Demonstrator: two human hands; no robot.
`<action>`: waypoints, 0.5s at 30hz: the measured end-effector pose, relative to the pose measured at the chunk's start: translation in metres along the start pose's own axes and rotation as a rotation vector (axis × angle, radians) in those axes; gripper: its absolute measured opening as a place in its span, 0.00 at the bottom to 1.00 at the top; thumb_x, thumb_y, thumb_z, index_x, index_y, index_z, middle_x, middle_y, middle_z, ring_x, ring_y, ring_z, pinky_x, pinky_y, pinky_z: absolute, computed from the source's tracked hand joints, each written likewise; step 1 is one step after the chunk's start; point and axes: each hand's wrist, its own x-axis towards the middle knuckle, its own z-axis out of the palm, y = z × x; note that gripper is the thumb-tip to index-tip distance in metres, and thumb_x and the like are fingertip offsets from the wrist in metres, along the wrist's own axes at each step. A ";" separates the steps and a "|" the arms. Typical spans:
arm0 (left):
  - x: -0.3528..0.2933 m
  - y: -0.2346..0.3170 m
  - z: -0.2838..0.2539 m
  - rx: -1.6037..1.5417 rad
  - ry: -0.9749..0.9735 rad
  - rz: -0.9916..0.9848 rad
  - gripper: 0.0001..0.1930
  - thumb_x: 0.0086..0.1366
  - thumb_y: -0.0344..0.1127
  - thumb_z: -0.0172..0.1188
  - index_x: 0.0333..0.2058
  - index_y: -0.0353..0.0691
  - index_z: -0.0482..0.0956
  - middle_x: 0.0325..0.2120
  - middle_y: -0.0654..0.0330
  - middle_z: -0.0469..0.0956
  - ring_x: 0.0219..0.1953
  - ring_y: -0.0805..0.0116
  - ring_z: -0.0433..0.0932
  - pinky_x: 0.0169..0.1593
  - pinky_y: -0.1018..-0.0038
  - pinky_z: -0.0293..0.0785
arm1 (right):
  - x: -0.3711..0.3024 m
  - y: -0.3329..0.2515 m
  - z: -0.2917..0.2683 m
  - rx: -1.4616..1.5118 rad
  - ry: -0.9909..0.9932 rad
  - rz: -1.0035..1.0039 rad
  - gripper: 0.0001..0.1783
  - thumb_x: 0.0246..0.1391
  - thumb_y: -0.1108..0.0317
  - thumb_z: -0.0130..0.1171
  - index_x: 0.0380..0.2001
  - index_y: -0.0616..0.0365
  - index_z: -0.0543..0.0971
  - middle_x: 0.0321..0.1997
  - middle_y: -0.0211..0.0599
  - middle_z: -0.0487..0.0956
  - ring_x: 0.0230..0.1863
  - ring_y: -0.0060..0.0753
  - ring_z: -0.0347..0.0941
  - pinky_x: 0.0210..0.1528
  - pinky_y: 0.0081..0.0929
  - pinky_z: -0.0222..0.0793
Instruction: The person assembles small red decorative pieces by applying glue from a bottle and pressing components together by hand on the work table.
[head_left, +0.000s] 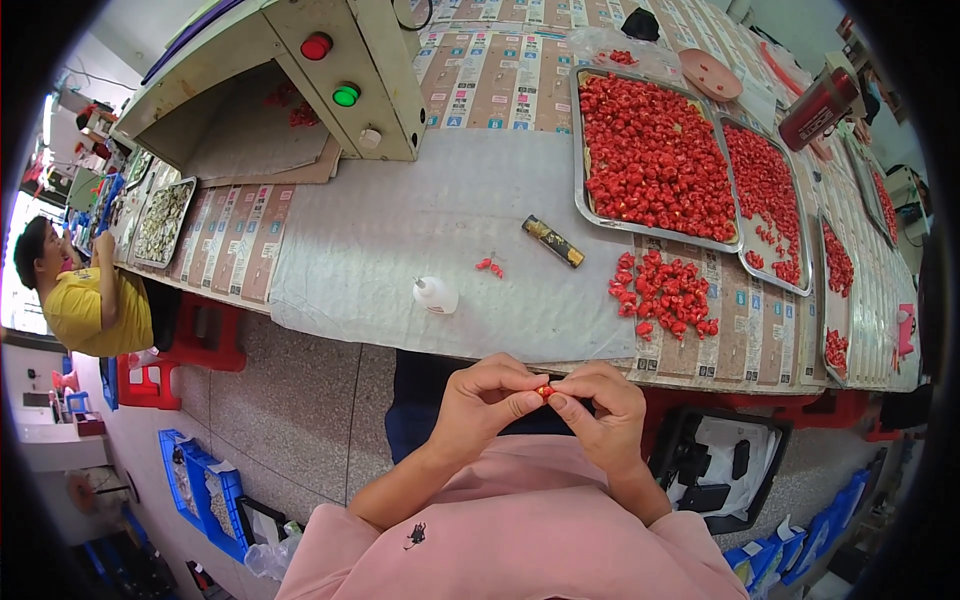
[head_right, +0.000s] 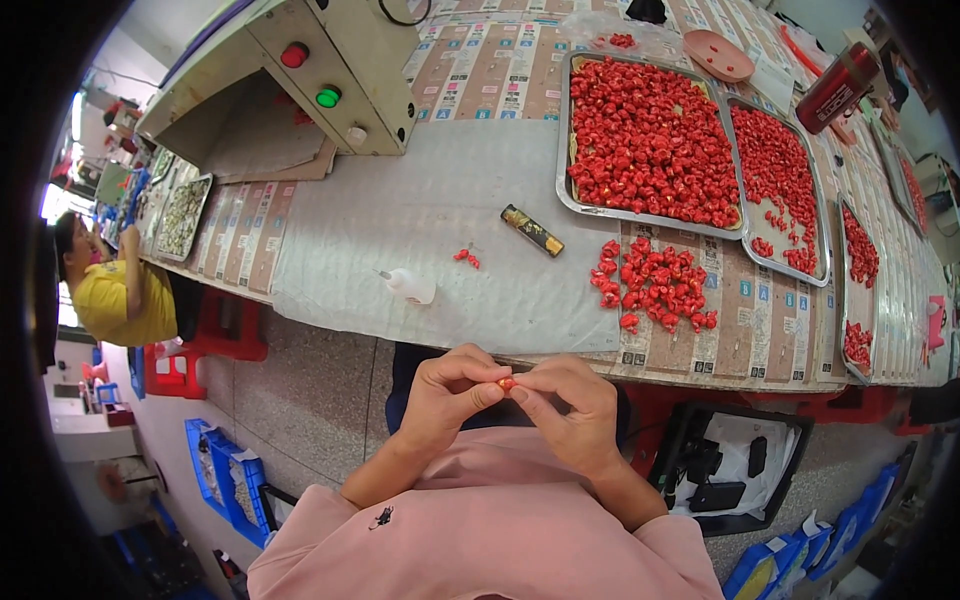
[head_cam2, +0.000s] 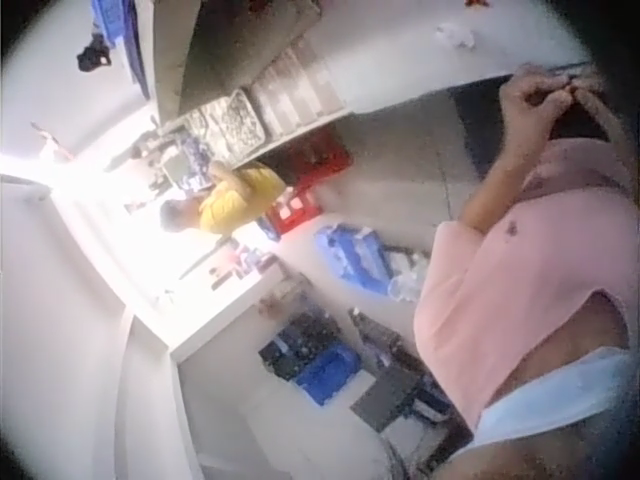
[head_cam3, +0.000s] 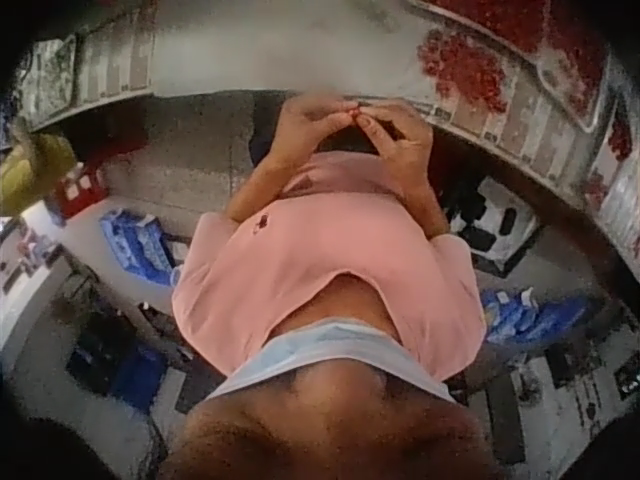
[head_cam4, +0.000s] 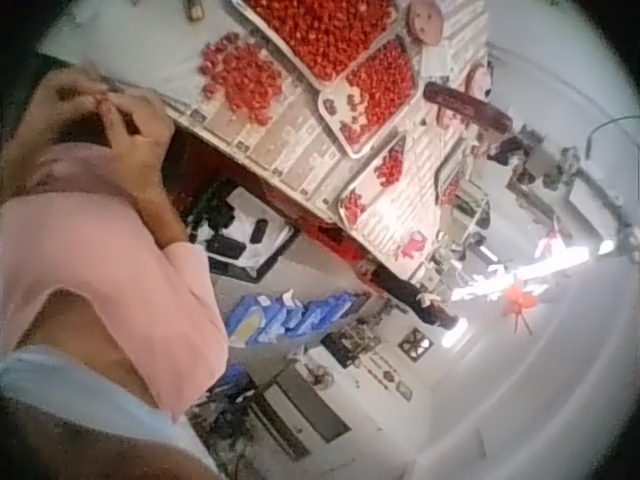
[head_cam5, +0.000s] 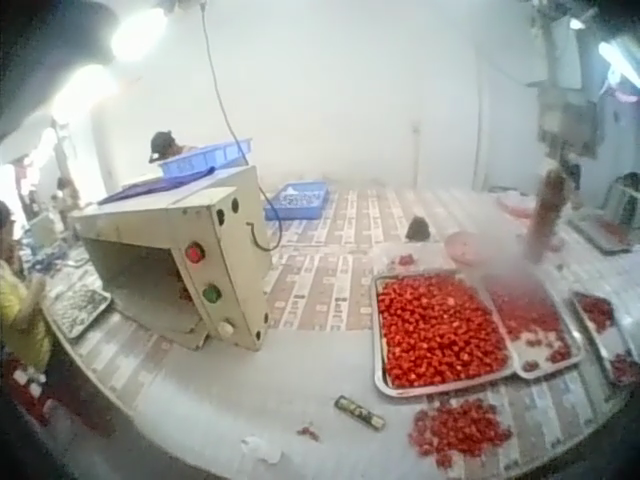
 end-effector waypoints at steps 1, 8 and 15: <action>0.000 0.000 0.000 0.002 0.000 0.000 0.09 0.55 0.20 0.61 0.35 0.36 0.82 0.32 0.62 0.76 0.35 0.75 0.74 0.40 0.82 0.71 | 0.000 0.000 0.000 -0.002 -0.003 -0.005 0.06 0.44 0.75 0.65 0.29 0.60 0.81 0.26 0.33 0.76 0.27 0.25 0.72 0.30 0.19 0.67; 0.001 0.000 0.005 -0.025 0.008 -0.020 0.09 0.55 0.20 0.61 0.36 0.36 0.81 0.32 0.61 0.76 0.35 0.75 0.75 0.41 0.81 0.72 | -0.001 0.003 -0.002 0.092 -0.004 0.136 0.05 0.45 0.76 0.63 0.29 0.60 0.80 0.28 0.31 0.75 0.27 0.19 0.70 0.28 0.15 0.64; 0.001 0.002 0.003 0.036 0.015 0.046 0.10 0.55 0.21 0.62 0.38 0.35 0.80 0.34 0.60 0.76 0.37 0.74 0.76 0.43 0.80 0.74 | -0.002 0.004 -0.006 0.121 -0.090 0.216 0.05 0.47 0.81 0.60 0.31 0.66 0.78 0.33 0.34 0.73 0.33 0.18 0.71 0.35 0.14 0.69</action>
